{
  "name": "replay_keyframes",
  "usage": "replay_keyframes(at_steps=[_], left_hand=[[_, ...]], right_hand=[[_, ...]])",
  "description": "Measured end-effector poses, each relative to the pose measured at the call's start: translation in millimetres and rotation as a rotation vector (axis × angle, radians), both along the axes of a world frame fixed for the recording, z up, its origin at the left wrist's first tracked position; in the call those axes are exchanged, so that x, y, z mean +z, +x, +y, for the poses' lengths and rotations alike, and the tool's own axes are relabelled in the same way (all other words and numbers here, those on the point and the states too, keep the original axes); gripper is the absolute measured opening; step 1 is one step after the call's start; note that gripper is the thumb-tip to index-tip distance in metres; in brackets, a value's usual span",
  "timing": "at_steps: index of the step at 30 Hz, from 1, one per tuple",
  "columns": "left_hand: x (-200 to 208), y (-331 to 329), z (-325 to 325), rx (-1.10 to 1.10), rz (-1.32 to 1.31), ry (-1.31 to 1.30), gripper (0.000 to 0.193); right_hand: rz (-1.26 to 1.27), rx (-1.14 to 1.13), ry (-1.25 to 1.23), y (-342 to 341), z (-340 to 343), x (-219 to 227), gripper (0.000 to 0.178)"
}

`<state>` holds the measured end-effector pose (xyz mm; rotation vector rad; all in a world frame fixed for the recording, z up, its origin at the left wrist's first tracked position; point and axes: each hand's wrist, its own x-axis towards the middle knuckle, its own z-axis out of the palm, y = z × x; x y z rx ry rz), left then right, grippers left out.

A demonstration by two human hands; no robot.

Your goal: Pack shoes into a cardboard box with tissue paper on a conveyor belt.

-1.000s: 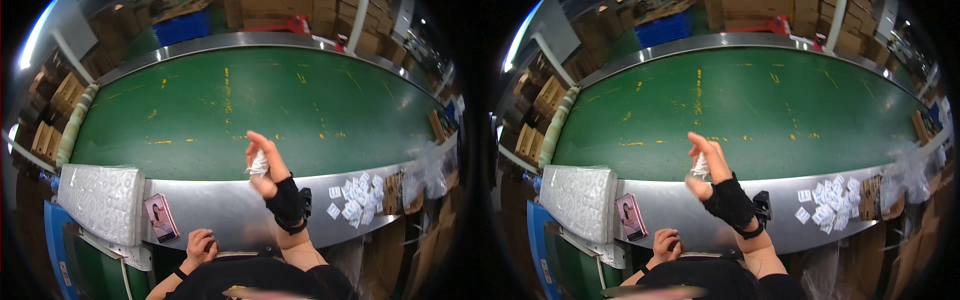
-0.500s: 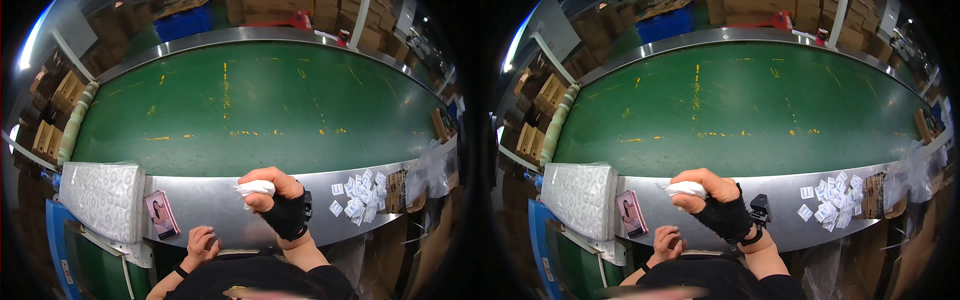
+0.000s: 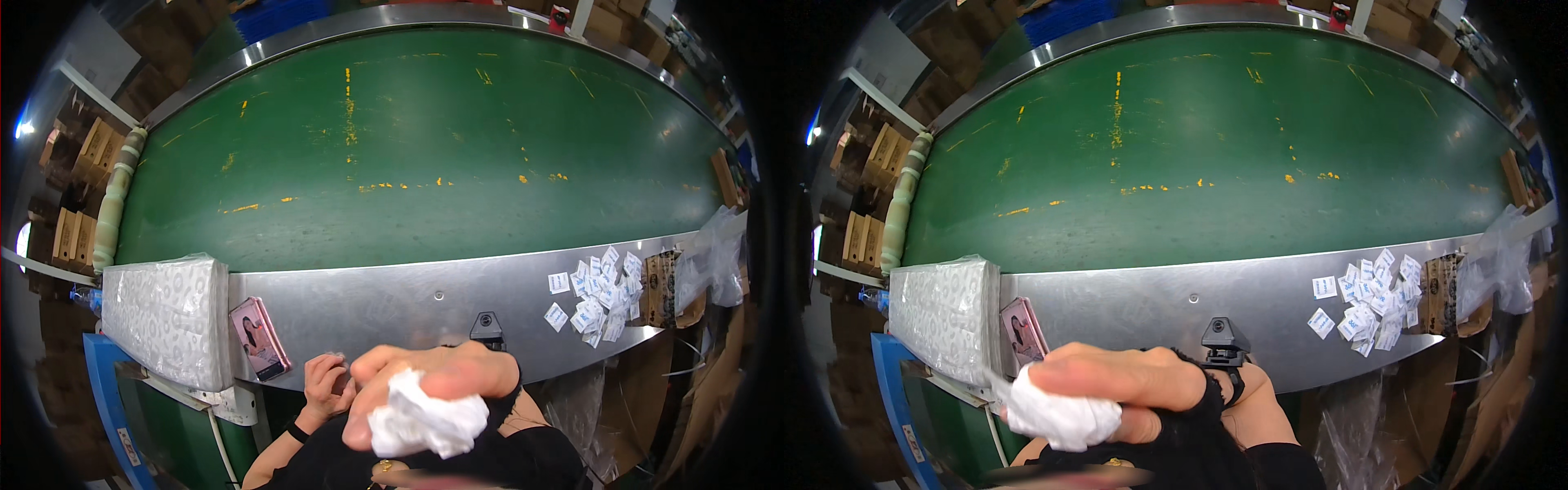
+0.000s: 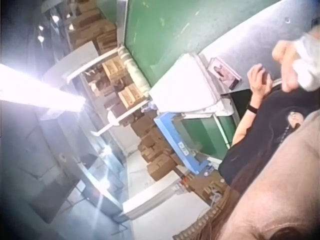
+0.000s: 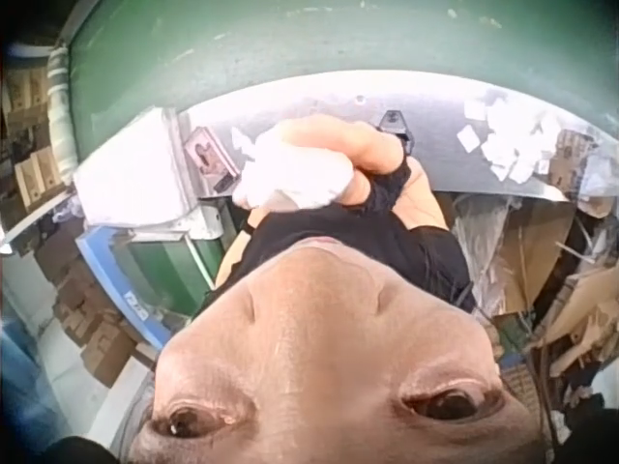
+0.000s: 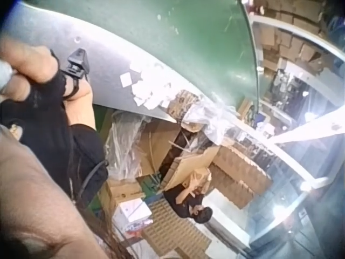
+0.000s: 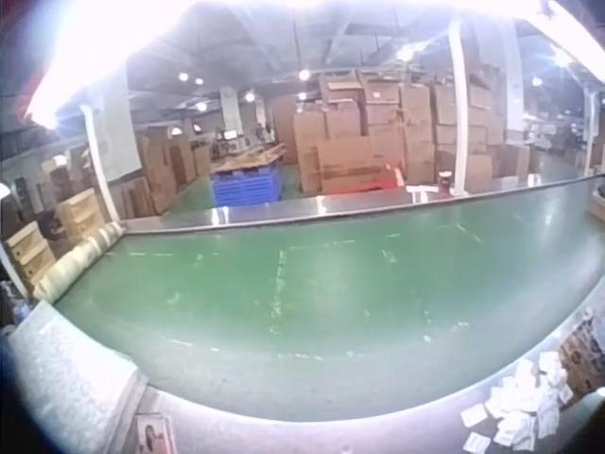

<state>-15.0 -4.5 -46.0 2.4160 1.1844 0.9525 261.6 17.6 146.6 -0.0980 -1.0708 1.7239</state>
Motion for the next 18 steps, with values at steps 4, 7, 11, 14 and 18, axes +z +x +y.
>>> replay_keyframes(at_steps=[4,7,11,14,18], left_hand=[[12.0,6.9,3.5,-0.026,0.004,-0.011,0.03],[-39.2,-24.2,-3.3,0.011,0.02,-0.107,0.028],[-37.3,-17.8,-3.7,-0.015,0.004,0.053,0.027],[-32.4,-16.7,-1.4,-0.03,0.015,0.047,0.027],[-26.6,-10.7,-14.7,0.138,-0.079,-0.193,0.027]], right_hand=[[0.152,-0.383,-0.101,-23.8,-24.0,-3.9,0.038],[0.167,-0.387,-0.098,-28.0,-23.3,-4.3,0.039],[0.195,-0.414,-0.078,-28.2,-25.2,-7.4,0.04],[0.214,-0.428,-0.053,-29.2,-24.8,-8.5,0.041],[0.239,-0.446,-0.022,-30.0,-24.8,-9.1,0.042]])
